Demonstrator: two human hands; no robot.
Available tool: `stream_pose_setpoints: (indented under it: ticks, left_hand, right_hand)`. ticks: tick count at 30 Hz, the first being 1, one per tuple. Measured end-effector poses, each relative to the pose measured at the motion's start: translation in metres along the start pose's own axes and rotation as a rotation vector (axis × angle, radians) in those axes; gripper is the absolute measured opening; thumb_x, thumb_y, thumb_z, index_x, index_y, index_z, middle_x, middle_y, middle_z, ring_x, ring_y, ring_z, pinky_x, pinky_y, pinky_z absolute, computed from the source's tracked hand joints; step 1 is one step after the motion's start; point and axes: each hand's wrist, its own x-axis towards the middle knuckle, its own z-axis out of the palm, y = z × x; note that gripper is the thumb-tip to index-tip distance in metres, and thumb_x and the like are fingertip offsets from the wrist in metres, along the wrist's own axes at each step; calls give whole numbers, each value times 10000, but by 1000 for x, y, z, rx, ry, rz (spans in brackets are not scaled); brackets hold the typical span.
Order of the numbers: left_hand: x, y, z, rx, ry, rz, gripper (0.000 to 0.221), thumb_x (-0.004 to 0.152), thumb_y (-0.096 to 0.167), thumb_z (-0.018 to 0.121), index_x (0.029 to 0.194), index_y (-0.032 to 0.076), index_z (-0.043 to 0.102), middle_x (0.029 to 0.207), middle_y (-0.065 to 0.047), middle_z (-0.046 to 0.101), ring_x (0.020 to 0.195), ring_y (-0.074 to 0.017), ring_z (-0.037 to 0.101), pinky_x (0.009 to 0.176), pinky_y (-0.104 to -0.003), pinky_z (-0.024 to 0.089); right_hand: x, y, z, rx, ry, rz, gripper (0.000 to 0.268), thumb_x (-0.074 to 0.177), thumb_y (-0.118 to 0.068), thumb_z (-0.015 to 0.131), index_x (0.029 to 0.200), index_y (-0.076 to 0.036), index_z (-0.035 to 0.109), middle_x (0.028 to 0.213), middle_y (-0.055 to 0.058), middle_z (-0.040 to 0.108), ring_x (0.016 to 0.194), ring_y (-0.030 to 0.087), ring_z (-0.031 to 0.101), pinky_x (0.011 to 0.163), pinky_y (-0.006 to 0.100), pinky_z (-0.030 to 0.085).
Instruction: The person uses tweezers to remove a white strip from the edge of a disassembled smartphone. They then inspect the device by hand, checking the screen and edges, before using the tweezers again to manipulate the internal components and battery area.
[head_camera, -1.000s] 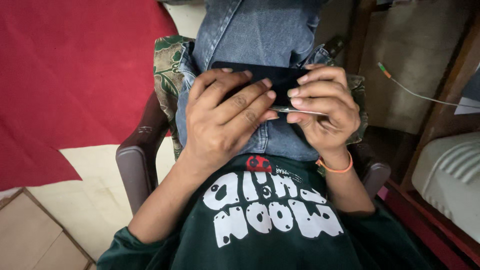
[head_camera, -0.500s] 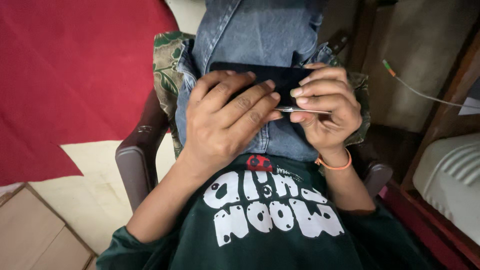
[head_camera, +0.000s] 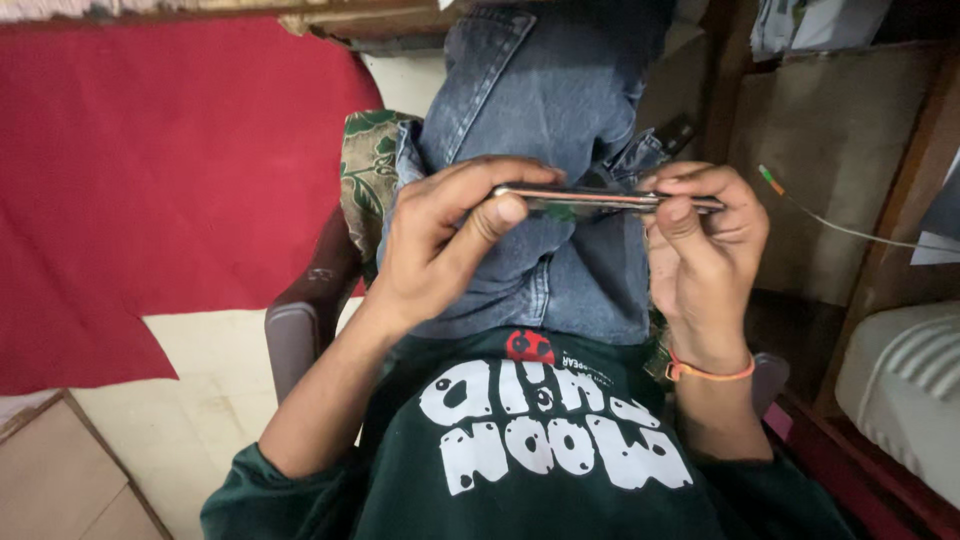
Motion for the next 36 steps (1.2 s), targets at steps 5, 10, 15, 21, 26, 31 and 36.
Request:
stream_pose_setpoints:
  ticks: [5, 10, 15, 21, 26, 31, 36]
  left_hand:
    - [0, -16, 7, -291, 18, -222, 379, 1089, 311, 603, 1246, -12, 724, 1121, -96, 760, 1055, -152, 703, 969, -280, 551]
    - [12, -37, -2, -666, 94, -422, 424, 1053, 313, 597, 1251, -49, 697, 1060, -98, 770, 981, -157, 712, 915, -286, 564]
    - [17, -46, -9, -801, 78, -529, 425, 1022, 264, 622, 1275, -75, 667, 1032, -124, 762, 923, -177, 728, 838, -309, 604]
    - [15, -44, -7, -709, 78, -445, 391, 1063, 247, 611, 1399, 46, 604, 1088, -140, 746, 971, -173, 702, 860, -301, 568]
    - [-5, -16, -16, -15, 15, 146, 377, 1135, 225, 626, 1454, 35, 560, 1537, -187, 490, 1476, -279, 457, 1265, -405, 416]
    - [-6, 9, -20, 462, -8, 381, 531, 827, 264, 842, 1274, 35, 668, 1515, -191, 480, 1472, -383, 430, 1225, -482, 442]
    - [-8, 18, -17, 673, 70, 544, 262, 908, 51, 846, 1145, 23, 737, 1245, -112, 712, 1269, -286, 666, 1155, -465, 514]
  right_hand:
    - [-2, -4, 2, 13, 40, 248, 150, 1078, -117, 642, 1162, 8, 640, 1108, 129, 673, 982, 223, 678, 882, 382, 593]
    - [10, -8, -2, -121, 9, 427, 330, 1117, -250, 547, 1266, 36, 620, 1122, 123, 696, 973, 181, 695, 886, 344, 607]
    - [27, 0, -2, -172, 51, 364, 320, 1137, -264, 576, 1233, 37, 634, 1029, 83, 698, 861, 135, 694, 780, 290, 607]
    - [33, -2, 3, -157, 81, 395, 293, 1121, -268, 584, 1194, 7, 652, 986, 65, 703, 816, 116, 699, 733, 276, 608]
    - [37, -4, -4, -87, 104, 431, 261, 1125, -241, 592, 1198, 3, 648, 997, 60, 698, 832, 117, 700, 751, 266, 611]
    - [40, -15, -17, -93, 18, 460, 254, 1149, -266, 595, 1206, -27, 660, 933, 54, 684, 707, 102, 646, 554, 235, 528]
    - [36, -30, -6, 12, 27, 699, 348, 1110, -312, 517, 1189, 5, 635, 1039, 133, 719, 847, 199, 724, 730, 324, 631]
